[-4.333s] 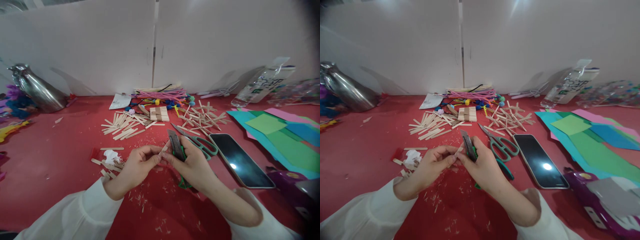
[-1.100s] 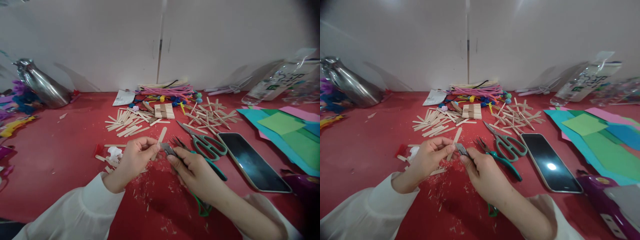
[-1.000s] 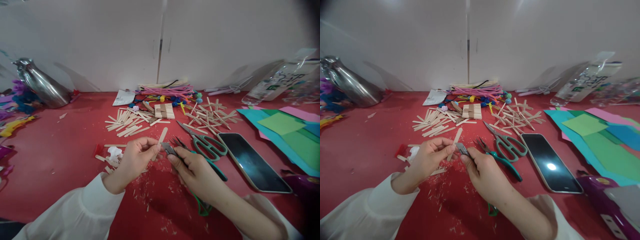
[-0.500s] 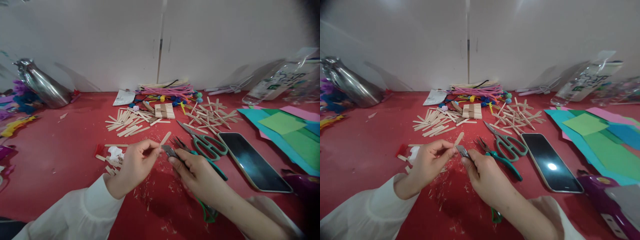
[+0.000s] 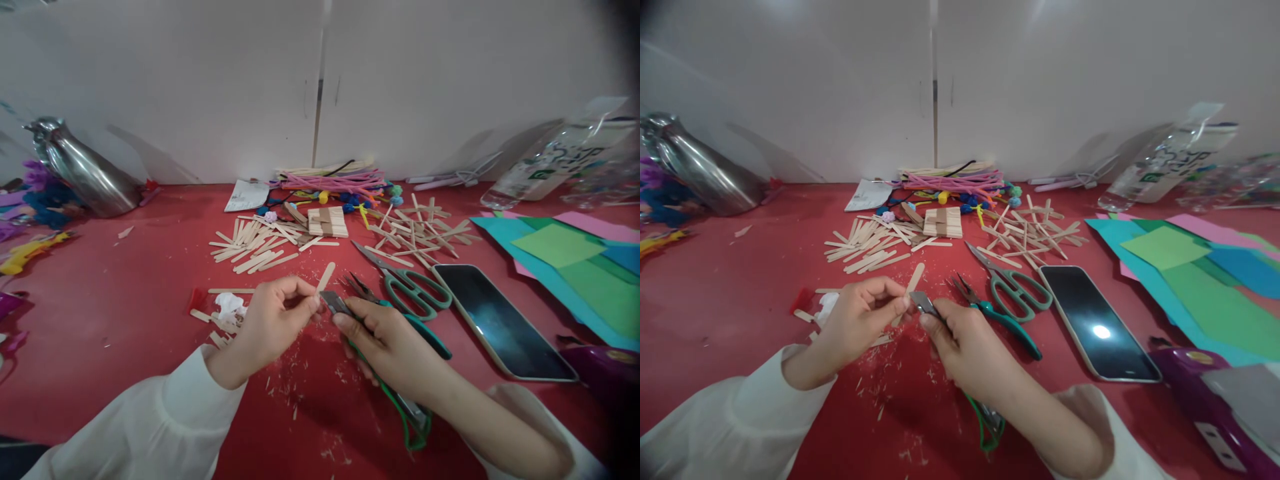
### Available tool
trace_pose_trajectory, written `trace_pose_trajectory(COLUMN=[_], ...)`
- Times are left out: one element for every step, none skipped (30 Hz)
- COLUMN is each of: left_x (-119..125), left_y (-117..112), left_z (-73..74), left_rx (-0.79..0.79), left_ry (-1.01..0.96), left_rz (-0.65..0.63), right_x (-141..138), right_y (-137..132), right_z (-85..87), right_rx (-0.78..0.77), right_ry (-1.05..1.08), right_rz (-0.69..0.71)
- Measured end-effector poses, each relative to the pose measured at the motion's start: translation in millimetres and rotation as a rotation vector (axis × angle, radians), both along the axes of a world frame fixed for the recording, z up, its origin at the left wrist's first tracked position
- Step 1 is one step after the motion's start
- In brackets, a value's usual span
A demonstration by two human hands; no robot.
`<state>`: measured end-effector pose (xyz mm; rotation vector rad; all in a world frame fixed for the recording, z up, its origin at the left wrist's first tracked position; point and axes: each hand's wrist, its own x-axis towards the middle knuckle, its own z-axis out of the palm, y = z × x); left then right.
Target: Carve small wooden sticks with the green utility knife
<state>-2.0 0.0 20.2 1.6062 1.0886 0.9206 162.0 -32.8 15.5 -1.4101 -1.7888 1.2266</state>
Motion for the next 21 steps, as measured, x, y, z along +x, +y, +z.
trace_pose_trajectory(left_x=[0.1, 0.1, 0.2, 0.3, 0.4, 0.5, 0.7, 0.9, 1.2, 1.5, 1.9, 2.3, 2.6, 2.8, 2.9, 2.7, 2.3, 1.7, 0.8, -0.1, -1.1], left_y=[-0.1, -0.2, -0.2, -0.1, 0.0, 0.1, 0.3, 0.5, 0.5, 0.6, 0.5, 0.5, 0.6, 0.7, 1.2, 1.9, 2.8, 4.1, 5.5, 6.9, 8.2], left_z=[-0.5, -0.9, -1.3, -1.7, -2.1, -2.5, -2.9, -3.3, -3.4, -3.4, -3.0, -2.3, -1.4, -0.3, 0.8, 1.8, 2.6, 3.2, 3.5, 3.6, 3.6], left_rx=[0.015, 0.030, 0.043, 0.052, 0.055, 0.054, 0.049, 0.047, 0.047, 0.050, 0.054, 0.056, 0.052, 0.040, 0.018, -0.016, -0.059, -0.106, -0.151, -0.190, -0.218], left_ry=[-0.001, -0.001, 0.001, 0.001, -0.001, -0.004, -0.009, -0.015, -0.020, -0.024, -0.027, -0.031, -0.037, -0.047, -0.064, -0.086, -0.115, -0.147, -0.182, -0.215, -0.240], left_rz=[0.015, 0.030, 0.042, 0.051, 0.056, 0.060, 0.064, 0.069, 0.074, 0.079, 0.083, 0.087, 0.088, 0.090, 0.090, 0.084, 0.073, 0.054, 0.035, 0.017, 0.003], right_x=[-1.1, -2.2, -3.1, -3.9, -4.5, -5.0, -5.4, -5.8, -6.2, -6.7, -7.1, -7.5, -7.8, -7.8, -7.6, -7.0, -6.1, -4.8, -3.2, -1.4, 0.6], right_y=[-0.3, -0.4, -0.3, -0.1, 0.3, 0.8, 1.4, 1.9, 2.5, 3.1, 3.6, 4.2, 4.6, 4.9, 5.0, 4.9, 4.5, 3.9, 3.1, 2.3, 1.7], right_z=[0.2, 0.1, -0.3, -0.8, -1.3, -1.6, -1.5, -1.2, -0.5, 0.3, 1.1, 1.9, 2.4, 2.7, 2.6, 2.4, 1.9, 1.5, 1.0, 0.7, 0.6], right_rx=[-0.085, -0.151, -0.202, -0.240, -0.268, -0.293, -0.316, -0.337, -0.352, -0.364, -0.376, -0.385, -0.391, -0.392, -0.384, -0.365, -0.328, -0.268, -0.179, -0.064, 0.064], right_ry=[0.075, 0.143, 0.204, 0.260, 0.312, 0.359, 0.403, 0.442, 0.473, 0.500, 0.523, 0.542, 0.558, 0.565, 0.557, 0.531, 0.483, 0.415, 0.327, 0.230, 0.133], right_rz=[-0.009, -0.020, -0.028, -0.033, -0.034, -0.033, -0.033, -0.037, -0.043, -0.049, -0.052, -0.052, -0.049, -0.041, -0.033, -0.023, -0.018, -0.014, -0.012, -0.009, -0.011])
